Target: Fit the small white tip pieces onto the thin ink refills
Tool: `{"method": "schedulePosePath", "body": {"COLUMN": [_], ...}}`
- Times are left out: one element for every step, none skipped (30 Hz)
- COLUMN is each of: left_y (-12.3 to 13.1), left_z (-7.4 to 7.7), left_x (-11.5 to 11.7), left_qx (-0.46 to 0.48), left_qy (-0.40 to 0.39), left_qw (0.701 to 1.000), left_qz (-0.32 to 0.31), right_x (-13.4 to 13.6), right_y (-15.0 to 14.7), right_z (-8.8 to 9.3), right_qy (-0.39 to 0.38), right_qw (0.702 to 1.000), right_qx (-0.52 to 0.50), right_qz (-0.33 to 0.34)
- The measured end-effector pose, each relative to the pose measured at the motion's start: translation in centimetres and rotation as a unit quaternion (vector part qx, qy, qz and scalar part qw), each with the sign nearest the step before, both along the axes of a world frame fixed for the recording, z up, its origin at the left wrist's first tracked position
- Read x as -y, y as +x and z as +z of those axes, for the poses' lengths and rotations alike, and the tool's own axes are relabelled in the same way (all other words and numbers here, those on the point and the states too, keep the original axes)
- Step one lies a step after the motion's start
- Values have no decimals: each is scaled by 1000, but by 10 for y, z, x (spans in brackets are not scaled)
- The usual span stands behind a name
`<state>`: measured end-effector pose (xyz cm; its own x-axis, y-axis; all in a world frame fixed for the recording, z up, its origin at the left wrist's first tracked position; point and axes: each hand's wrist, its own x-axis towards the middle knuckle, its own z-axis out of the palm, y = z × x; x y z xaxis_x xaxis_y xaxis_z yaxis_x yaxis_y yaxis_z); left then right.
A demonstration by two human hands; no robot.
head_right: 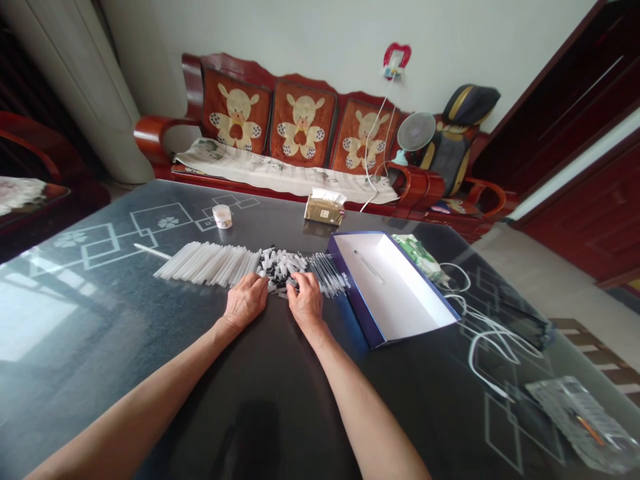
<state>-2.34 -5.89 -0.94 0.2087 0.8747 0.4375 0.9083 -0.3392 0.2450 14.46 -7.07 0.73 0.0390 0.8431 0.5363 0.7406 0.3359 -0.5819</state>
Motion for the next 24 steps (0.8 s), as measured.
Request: {"method": "schedulePosePath", "body": {"left_y": [0, 0, 0, -1, -1, -1, -1, -1, -1, -1, -1, -1, -1, -1, -1, -1, -1, -1, -1, -1, -1, -1, -1, -2], "left_z": [0, 0, 1, 1, 1, 2, 2, 2, 1, 1, 1, 0, -1, -1, -1, -2, -2, -2, -2, -1, -1, -1, -1, -1], "left_x": [0, 0, 0, 1, 1, 1, 1, 0, 0, 0, 0, 0, 0, -1, -1, -1, -1, -1, -1, -1, -1, -1, -1, -1], "left_qx": [0, 0, 0, -1, -2, -3, -3, -3, -2, -1, 0, 2, 4, 6, 8, 9, 9, 9, 8, 7, 5, 5, 7, 10], "left_qy": [-1, -2, -3, -4, -6, -8, -10, -12, -13, -14, -14, -13, -12, -13, -13, -14, -14, -14, -13, -13, -13, -14, -15, -15], "left_qw": [1000, 1000, 1000, 1000, 1000, 1000, 1000, 1000, 1000, 1000, 1000, 1000, 1000, 1000, 1000, 1000, 1000, 1000, 1000, 1000, 1000, 1000, 1000, 1000], "left_qz": [0, -1, -1, -2, -3, -4, -4, -5, -6, -7, -8, -10, -12, -13, -15, -17, -19, -21, -23, -24, -25, -24, -24, -24], "right_x": [-2, -5, -9, -14, -21, -29, -38, -48, -57, -65, -72, -76, -79, -79, -78, -76, -74, -72, -71, -70, -70, -71, -72, -73], "right_y": [2, 7, 13, 22, 33, 47, 64, 82, 102, 122, 141, 159, 174, 186, 195, 202, 206, 209, 210, 210, 209, 208, 207, 204], "right_z": [6, 13, 21, 30, 39, 47, 53, 58, 60, 60, 58, 54, 48, 42, 35, 30, 25, 21, 19, 18, 19, 22, 26, 32], "right_qy": [6, 15, 27, 40, 48, 51, 47, 33, 8, -22, -58, -99, -118, -132, -144, -153, -162, -171, -179, -186, -192, -197, -201, -203], "right_qw": [1000, 1000, 1000, 999, 999, 998, 997, 996, 993, 988, 979, 965, 956, 949, 944, 941, 938, 937, 936, 935, 934, 933, 933, 933], "right_qx": [4, 5, 5, 5, 5, 8, 15, 20, 20, 11, -12, -42, -53, -60, -66, -69, -72, -73, -74, -75, -76, -77, -79, -80], "right_qz": [-1, 1, 1, -1, -10, -30, -56, -86, -118, -154, -196, -238, -264, -278, -289, -295, -297, -297, -295, -294, -292, -291, -289, -286]}}
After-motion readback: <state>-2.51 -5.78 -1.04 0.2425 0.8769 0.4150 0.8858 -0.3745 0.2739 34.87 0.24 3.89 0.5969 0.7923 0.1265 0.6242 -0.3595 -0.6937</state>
